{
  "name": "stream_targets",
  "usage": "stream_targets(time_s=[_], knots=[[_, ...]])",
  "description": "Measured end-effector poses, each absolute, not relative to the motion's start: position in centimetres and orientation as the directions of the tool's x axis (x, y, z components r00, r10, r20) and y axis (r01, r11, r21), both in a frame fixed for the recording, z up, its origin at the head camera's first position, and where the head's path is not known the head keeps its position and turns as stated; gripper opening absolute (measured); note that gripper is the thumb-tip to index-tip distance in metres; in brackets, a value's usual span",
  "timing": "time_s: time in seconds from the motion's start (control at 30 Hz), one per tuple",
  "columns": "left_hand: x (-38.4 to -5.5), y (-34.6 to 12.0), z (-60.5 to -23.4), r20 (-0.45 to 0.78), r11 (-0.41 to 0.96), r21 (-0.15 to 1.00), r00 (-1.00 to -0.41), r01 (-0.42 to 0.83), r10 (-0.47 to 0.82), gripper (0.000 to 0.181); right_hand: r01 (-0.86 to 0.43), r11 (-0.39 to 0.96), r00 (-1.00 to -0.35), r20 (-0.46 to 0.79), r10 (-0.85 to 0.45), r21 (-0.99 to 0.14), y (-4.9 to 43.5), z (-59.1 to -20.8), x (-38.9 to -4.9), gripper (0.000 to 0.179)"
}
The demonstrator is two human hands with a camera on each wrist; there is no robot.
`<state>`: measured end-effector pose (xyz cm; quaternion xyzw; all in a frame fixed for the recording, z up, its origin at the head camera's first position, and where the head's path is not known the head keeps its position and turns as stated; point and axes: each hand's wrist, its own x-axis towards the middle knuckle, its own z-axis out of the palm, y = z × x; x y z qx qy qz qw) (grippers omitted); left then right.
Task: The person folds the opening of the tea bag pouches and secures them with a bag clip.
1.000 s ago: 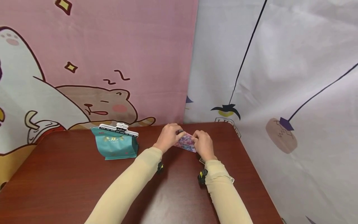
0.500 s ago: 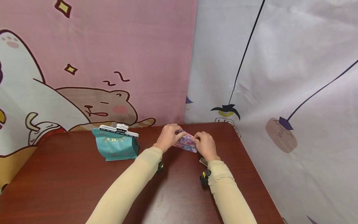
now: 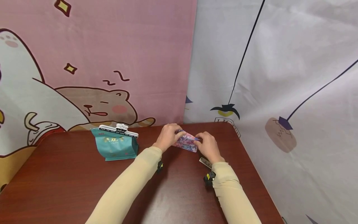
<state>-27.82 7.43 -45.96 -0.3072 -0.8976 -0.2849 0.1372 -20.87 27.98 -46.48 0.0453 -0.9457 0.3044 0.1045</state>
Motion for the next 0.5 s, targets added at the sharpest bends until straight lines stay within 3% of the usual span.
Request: stream_targets(time_s=[0.5], knots=[[-27.8,7.5,-45.9,0.409,0.651,0.44,-0.783,0.619,0.468,0.022,-0.085,0.827,-0.995,0.095,-0.038,-0.556,29.8,-45.6,-18.8,0.029]])
